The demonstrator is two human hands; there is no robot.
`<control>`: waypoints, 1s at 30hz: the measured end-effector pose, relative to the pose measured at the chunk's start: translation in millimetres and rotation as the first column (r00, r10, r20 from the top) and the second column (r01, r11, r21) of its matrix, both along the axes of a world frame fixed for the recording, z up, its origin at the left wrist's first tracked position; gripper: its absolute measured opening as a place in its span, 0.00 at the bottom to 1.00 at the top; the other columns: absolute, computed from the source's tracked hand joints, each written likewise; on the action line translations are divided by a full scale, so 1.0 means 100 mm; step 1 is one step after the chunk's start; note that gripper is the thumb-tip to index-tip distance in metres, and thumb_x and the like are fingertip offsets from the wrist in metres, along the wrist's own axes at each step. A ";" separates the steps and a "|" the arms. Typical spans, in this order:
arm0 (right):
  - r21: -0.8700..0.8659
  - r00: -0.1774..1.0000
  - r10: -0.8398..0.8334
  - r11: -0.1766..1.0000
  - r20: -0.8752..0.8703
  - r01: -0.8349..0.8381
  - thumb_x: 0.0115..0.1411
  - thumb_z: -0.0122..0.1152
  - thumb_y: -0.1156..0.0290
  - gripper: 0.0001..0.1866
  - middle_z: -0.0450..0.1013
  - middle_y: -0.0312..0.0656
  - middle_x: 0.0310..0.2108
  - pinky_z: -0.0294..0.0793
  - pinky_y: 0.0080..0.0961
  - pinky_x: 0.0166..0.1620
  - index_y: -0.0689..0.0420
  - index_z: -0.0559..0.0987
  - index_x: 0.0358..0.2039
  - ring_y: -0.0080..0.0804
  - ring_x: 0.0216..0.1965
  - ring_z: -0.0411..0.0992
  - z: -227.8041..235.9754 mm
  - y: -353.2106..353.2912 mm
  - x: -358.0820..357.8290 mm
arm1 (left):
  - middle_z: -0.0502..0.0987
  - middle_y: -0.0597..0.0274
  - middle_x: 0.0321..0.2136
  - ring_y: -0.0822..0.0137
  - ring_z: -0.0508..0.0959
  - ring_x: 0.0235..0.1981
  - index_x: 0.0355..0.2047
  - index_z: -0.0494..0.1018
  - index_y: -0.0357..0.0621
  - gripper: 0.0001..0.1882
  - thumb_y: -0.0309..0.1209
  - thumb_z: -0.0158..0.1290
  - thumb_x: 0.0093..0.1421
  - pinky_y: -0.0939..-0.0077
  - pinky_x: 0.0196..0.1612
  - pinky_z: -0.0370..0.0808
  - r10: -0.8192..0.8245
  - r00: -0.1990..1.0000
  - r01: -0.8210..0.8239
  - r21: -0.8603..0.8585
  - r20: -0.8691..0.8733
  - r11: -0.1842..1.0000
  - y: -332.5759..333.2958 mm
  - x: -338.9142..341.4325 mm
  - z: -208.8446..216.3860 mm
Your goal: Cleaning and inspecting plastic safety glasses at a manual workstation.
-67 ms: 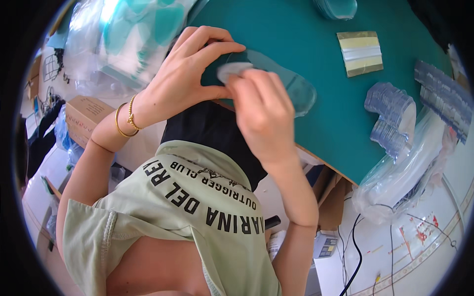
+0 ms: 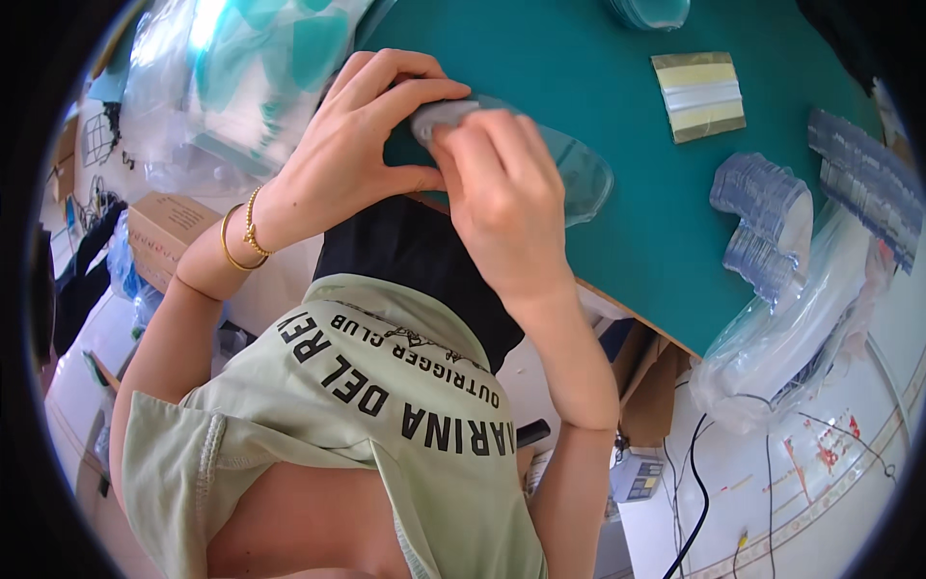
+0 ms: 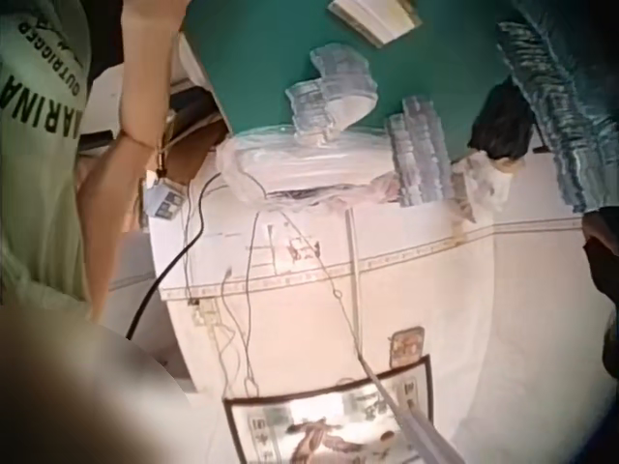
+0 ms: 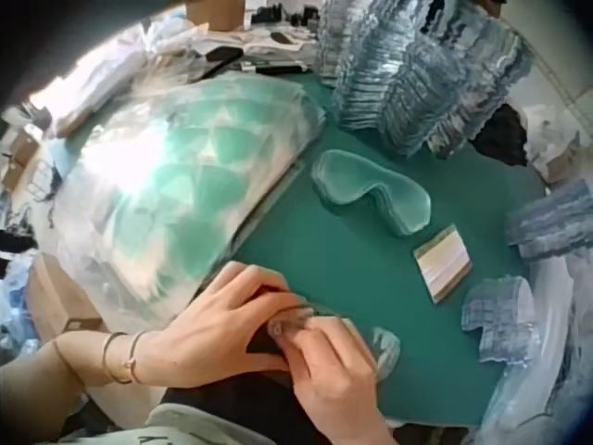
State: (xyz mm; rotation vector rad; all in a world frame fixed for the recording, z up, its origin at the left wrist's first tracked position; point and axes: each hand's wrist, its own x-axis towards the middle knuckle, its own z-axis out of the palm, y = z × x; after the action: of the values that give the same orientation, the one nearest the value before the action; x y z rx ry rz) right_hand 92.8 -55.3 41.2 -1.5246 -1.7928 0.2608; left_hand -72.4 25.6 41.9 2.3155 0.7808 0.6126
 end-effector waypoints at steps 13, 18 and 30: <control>0.020 0.972 -0.167 0.986 0.162 0.167 0.51 0.70 0.85 0.08 0.76 0.43 0.32 0.74 0.27 0.33 0.63 0.80 0.31 0.36 0.31 0.74 -0.08 -0.74 0.56 | 0.70 0.63 0.50 0.58 0.69 0.51 0.50 0.76 0.44 0.33 0.29 0.71 0.40 0.66 0.55 0.69 0.024 0.999 -0.025 -0.024 -0.023 0.999 -0.03 -0.03 0.03; 0.088 0.949 -0.249 0.968 0.193 0.236 0.54 0.69 0.82 0.06 0.76 0.43 0.31 0.74 0.26 0.33 0.62 0.80 0.31 0.35 0.31 0.74 -0.08 -0.34 0.43 | 0.70 0.62 0.50 0.57 0.69 0.51 0.51 0.76 0.44 0.33 0.29 0.71 0.41 0.65 0.56 0.69 0.014 0.999 -0.015 -0.028 -0.039 1.000 0.00 0.00 0.02; -0.080 0.716 -0.603 0.743 0.352 0.664 0.63 0.62 0.74 0.06 0.75 0.45 0.34 0.74 0.31 0.40 0.64 0.80 0.37 0.38 0.35 0.74 0.03 -1.14 1.21 | 0.71 0.52 0.52 0.51 0.70 0.53 0.59 0.69 0.42 0.38 0.30 0.68 0.46 0.61 0.57 0.70 0.031 0.998 -0.028 -0.052 0.046 0.998 -0.07 -0.01 -0.06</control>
State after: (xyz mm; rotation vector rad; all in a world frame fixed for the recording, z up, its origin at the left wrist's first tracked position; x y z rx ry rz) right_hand 213.7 -169.6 44.4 -2.3405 -1.3539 -0.1573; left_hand -73.4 18.2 35.8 2.2381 0.8008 0.6503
